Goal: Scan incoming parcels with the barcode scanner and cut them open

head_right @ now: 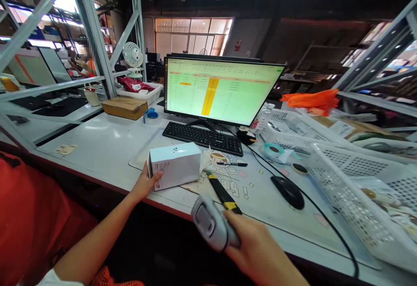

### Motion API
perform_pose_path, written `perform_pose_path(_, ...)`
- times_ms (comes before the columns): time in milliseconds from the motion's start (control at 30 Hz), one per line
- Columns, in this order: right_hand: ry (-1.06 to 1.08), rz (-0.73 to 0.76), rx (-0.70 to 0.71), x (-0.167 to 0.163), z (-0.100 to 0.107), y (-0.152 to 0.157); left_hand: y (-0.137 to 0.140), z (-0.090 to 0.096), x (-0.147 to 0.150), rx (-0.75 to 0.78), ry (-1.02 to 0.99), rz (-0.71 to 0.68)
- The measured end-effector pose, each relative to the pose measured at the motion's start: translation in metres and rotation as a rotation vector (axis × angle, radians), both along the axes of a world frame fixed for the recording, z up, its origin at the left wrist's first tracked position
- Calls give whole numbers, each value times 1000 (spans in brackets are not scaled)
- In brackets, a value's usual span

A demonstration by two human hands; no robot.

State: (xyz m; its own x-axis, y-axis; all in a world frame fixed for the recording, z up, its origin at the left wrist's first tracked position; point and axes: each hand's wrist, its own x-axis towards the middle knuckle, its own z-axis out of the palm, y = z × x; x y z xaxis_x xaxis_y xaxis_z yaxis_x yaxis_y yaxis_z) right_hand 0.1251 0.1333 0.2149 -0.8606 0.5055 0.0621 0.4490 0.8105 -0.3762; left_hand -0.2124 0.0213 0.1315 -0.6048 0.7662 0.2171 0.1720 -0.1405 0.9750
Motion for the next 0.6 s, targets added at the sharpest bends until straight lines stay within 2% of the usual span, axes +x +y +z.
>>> perform_pose_path(100, -107, 128, -31, -17, 7, -37, 3, -1, 1, 58, -44, -4)
perform_pose_path(200, -170, 176, -26, -34, 11, -48, 3, 0, 2, 66, -83, -19)
perform_pose_path(333, -179, 159, -23, -38, 11, -30, 0, 3, 3, 43, -30, 18)
perform_pose_path(467, -123, 67, 3, -26, 10, -14, 0, 5, 4, 43, 2, 30)
perform_pose_path(600, -76, 57, -4, -14, 5, -10, 1, 5, 5, 46, -9, 23)
